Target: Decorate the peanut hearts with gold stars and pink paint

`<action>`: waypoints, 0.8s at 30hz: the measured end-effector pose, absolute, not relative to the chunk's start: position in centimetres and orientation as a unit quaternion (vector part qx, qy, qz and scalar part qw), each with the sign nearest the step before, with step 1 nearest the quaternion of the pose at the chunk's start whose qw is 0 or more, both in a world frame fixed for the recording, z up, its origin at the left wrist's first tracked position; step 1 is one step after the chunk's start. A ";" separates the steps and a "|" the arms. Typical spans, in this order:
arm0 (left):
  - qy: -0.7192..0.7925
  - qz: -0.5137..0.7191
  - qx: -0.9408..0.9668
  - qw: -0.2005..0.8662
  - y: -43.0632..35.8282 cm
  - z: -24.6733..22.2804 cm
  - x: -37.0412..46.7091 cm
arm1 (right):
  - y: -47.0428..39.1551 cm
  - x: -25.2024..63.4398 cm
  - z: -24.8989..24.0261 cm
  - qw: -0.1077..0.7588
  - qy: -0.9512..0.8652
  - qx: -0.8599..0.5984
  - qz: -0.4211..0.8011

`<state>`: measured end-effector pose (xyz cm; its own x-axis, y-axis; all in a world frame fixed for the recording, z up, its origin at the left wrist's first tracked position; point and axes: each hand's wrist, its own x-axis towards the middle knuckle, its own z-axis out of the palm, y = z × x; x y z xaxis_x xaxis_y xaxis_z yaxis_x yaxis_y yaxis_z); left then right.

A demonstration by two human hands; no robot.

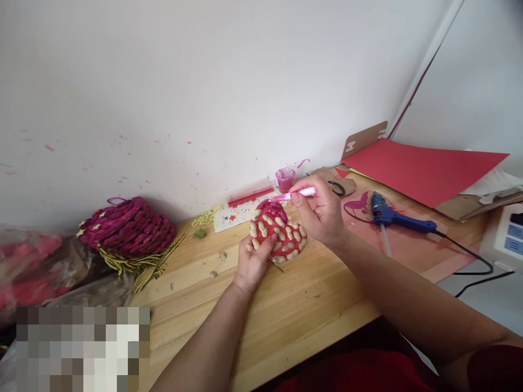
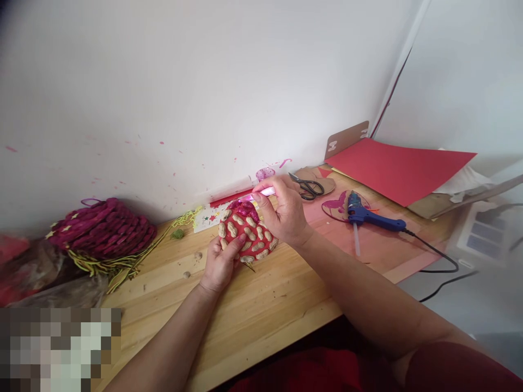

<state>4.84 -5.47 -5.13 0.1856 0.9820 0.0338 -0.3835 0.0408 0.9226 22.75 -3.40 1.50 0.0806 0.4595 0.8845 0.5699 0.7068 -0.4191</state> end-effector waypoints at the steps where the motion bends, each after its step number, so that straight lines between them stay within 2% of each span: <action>1: 0.343 0.539 0.435 0.634 -5.5 -5.1 4.9 | -3.4 22.8 1.5 0.628 -0.676 -0.383 -0.038; 24: 0.373 0.532 0.407 0.643 -5.9 -4.6 4.7 | -2.8 23.1 1.1 0.664 -0.635 -0.388 0.078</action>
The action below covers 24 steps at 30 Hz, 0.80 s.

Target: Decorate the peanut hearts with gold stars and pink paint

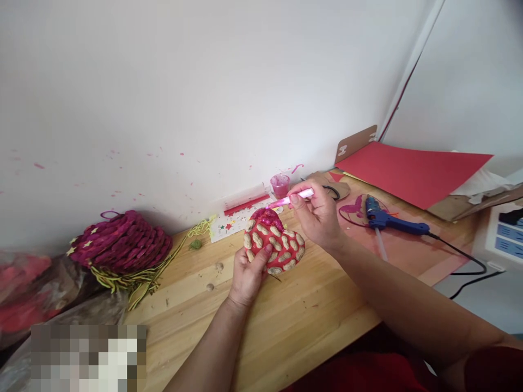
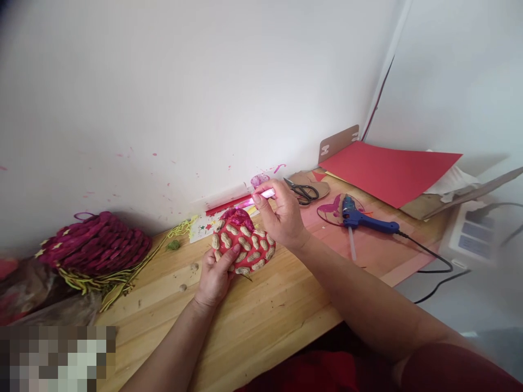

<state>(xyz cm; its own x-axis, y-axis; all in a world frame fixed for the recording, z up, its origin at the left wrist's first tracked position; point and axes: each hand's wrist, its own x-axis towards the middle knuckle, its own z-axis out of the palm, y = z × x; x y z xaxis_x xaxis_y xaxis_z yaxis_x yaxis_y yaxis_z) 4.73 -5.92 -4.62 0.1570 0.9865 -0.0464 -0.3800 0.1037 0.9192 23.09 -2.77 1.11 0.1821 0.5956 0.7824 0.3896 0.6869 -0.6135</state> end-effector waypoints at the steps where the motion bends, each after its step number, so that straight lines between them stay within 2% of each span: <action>1: 0.374 0.531 0.409 0.641 -5.9 -4.6 4.7 | -2.9 23.1 1.1 0.660 -0.638 -0.391 0.072; 6: 0.375 0.529 0.432 0.627 -5.7 -4.8 4.7 | -3.4 22.8 1.2 0.637 -0.663 -0.391 0.024; 24: 0.399 0.533 0.562 0.491 -5.3 -5.4 4.8 | -3.8 22.7 1.3 0.660 -0.649 -0.377 0.019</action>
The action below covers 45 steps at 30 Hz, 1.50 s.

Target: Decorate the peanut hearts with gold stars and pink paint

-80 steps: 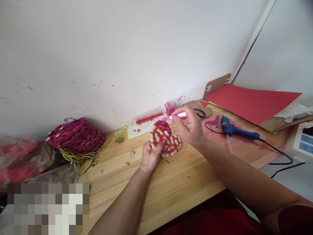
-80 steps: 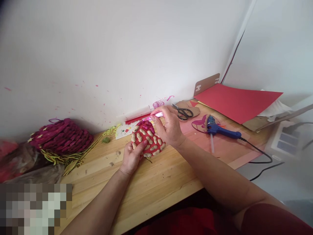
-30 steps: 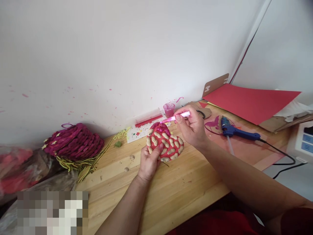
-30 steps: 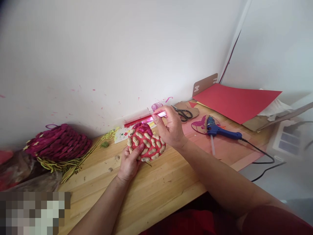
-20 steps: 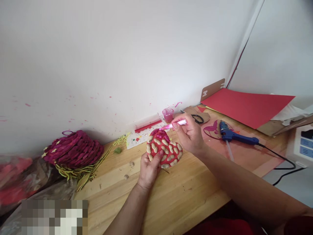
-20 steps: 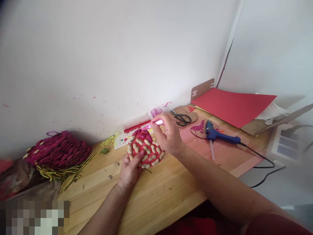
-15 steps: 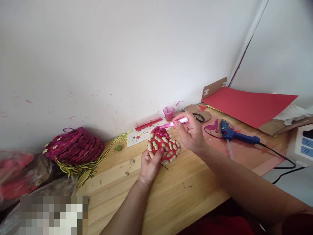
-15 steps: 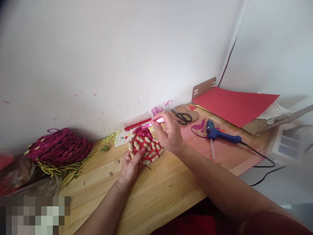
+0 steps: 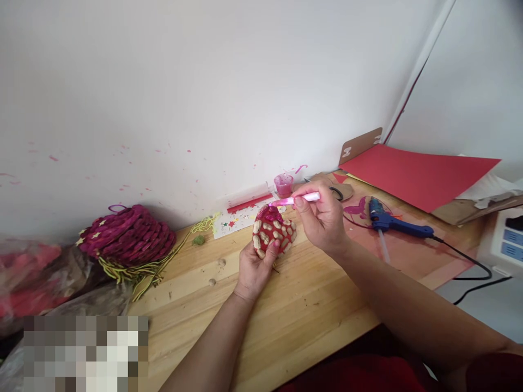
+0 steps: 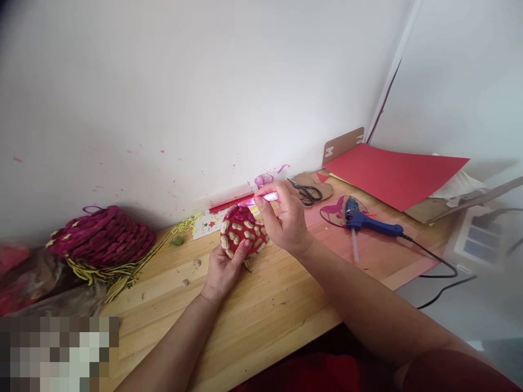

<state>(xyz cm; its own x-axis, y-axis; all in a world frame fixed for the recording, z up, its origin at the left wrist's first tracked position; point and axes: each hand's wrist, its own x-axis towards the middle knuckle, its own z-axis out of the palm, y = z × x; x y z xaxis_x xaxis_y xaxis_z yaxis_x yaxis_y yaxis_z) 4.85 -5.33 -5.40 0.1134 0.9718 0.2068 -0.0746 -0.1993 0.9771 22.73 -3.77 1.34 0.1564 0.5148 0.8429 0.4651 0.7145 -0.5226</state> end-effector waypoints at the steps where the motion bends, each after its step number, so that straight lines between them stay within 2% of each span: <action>1: 0.400 0.530 0.561 0.494 -5.4 -5.3 4.9 | -3.8 22.7 1.3 0.661 -0.650 -0.374 0.020; 6: 0.408 0.525 0.558 0.498 -5.6 -5.2 4.8 | -3.9 22.6 1.2 0.656 -0.657 -0.369 0.040; 11: 0.434 0.514 0.621 0.403 -5.4 -5.8 4.5 | -4.2 22.4 1.3 0.647 -0.675 -0.354 0.038; 20: 0.472 0.493 0.664 0.305 -5.5 -6.0 4.0 | -4.8 21.8 1.4 0.651 -0.687 -0.312 0.078; 37: 0.522 0.441 0.704 0.190 -5.7 -5.3 3.9 | -6.1 21.7 3.1 0.612 -0.730 -0.291 -0.087; 45: 0.531 0.422 0.717 0.159 -5.8 -4.6 3.9 | -6.5 21.7 3.6 0.604 -0.735 -0.289 -0.110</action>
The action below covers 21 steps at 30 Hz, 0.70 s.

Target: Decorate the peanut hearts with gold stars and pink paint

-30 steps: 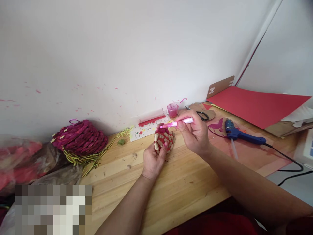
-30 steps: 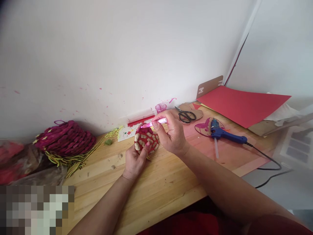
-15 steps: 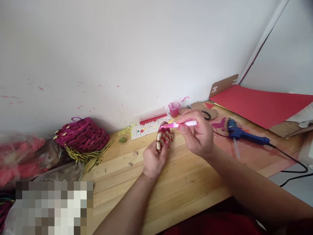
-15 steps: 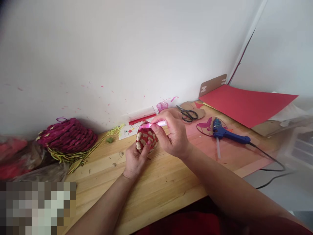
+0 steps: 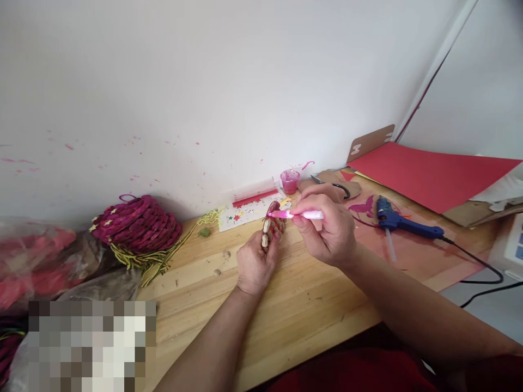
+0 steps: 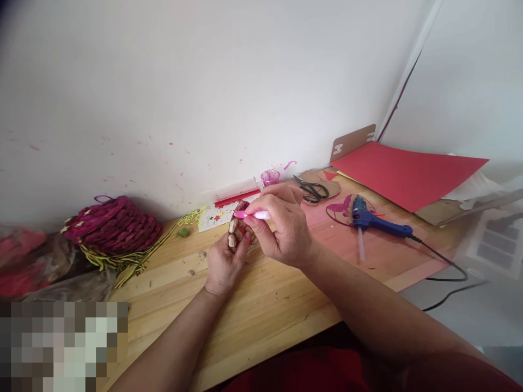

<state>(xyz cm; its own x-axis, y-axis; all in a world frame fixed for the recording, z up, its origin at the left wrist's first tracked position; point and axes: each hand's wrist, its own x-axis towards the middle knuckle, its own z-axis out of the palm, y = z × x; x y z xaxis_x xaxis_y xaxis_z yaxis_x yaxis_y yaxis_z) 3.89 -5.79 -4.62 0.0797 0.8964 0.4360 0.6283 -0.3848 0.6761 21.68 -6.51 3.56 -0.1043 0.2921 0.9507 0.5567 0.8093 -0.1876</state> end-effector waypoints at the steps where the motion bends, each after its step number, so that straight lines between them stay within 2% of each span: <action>1: 0.532 0.419 0.719 0.155 -5.8 -4.5 3.9 | -6.5 21.7 3.6 0.603 -0.734 -0.291 -0.113; 21: 0.553 0.358 0.748 0.075 -6.2 -3.8 3.5 | -7.0 21.5 4.0 0.591 -0.734 -0.303 -0.141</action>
<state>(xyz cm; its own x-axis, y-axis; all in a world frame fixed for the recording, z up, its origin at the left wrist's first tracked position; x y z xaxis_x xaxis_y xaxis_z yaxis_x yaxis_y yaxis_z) 3.50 -6.18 -3.77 0.1314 0.8817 0.4531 0.7739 -0.3769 0.5090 21.54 -7.05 4.02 -0.1177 0.2777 0.9534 0.6117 0.7766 -0.1506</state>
